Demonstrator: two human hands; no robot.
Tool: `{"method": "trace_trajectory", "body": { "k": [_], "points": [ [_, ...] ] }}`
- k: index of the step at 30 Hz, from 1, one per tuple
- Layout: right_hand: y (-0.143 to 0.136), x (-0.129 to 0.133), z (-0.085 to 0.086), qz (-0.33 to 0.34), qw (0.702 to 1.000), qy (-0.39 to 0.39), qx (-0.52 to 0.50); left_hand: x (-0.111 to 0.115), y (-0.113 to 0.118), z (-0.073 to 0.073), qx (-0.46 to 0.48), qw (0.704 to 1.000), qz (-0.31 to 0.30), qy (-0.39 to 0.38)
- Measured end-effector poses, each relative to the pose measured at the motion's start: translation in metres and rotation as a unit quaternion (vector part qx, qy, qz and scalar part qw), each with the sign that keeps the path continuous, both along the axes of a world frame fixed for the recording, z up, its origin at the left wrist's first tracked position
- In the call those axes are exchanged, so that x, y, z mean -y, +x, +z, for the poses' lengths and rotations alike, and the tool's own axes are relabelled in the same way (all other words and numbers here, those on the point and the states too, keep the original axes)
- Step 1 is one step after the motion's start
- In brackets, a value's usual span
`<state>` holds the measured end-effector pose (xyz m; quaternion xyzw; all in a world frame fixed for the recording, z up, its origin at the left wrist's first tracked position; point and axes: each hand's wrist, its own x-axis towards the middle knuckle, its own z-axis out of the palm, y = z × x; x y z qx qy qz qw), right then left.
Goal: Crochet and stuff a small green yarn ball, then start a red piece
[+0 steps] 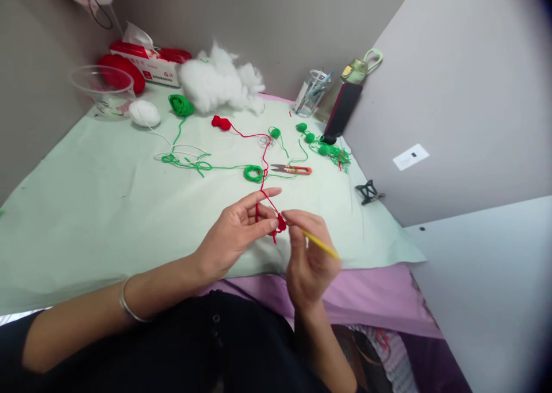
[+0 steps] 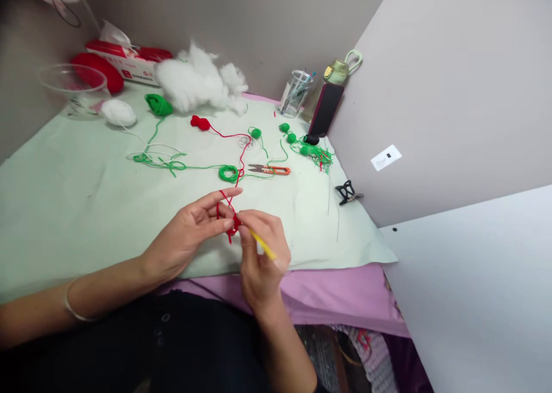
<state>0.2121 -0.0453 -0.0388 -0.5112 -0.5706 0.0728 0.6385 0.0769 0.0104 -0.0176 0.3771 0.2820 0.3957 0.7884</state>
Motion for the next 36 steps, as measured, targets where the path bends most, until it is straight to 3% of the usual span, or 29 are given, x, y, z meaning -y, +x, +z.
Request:
{"method": "trace_trajectory", "body": {
  "k": [3, 6, 9, 12, 16, 19, 22, 24, 27, 31, 33, 36],
  "points": [
    [-0.003, 0.001, -0.004, -0.016, 0.997, 0.046, 0.065, 0.002, 0.001, -0.001, 0.002, 1.000, -0.024, -0.012],
    [0.001, 0.000, 0.000, 0.035, 0.997, 0.019, -0.072, 0.000, -0.002, 0.004, 0.007, 0.996, -0.062, -0.067],
    [0.008, -0.003, 0.007, 0.111, 0.971, -0.036, -0.210, -0.005, -0.007, 0.008, 0.011, 0.991, -0.095, -0.096],
    [0.011, -0.002, 0.011, 0.153, 0.956, -0.057, -0.244, -0.008, -0.011, 0.010, 0.019, 0.991, -0.104, -0.077],
    [0.007, 0.003, 0.010, 0.107, 0.978, -0.040, -0.173, -0.005, -0.013, 0.007, 0.012, 0.995, -0.091, -0.039],
    [0.004, 0.004, 0.004, 0.007, 1.000, -0.004, 0.021, 0.000, -0.010, 0.005, -0.019, 0.998, -0.051, 0.024],
    [0.002, 0.002, -0.001, -0.066, 0.979, 0.054, 0.186, 0.004, -0.004, 0.003, -0.022, 0.999, -0.021, 0.046],
    [0.002, 0.000, -0.002, -0.062, 0.985, 0.073, 0.145, 0.004, -0.002, 0.004, -0.009, 0.999, -0.041, 0.017],
    [0.003, -0.003, 0.003, 0.012, 0.998, 0.046, -0.037, -0.001, -0.005, 0.007, 0.005, 0.995, -0.082, -0.053],
    [0.007, -0.001, 0.012, 0.100, 0.977, -0.027, -0.184, -0.006, -0.011, 0.012, 0.011, 0.992, -0.103, -0.076],
    [0.008, 0.002, 0.012, 0.084, 0.984, -0.025, -0.153, -0.005, -0.012, 0.012, 0.010, 0.994, -0.092, -0.065],
    [0.006, 0.007, 0.005, 0.032, 0.999, 0.022, 0.038, -0.002, -0.010, 0.011, -0.001, 0.997, -0.068, -0.048]
  ]
}}
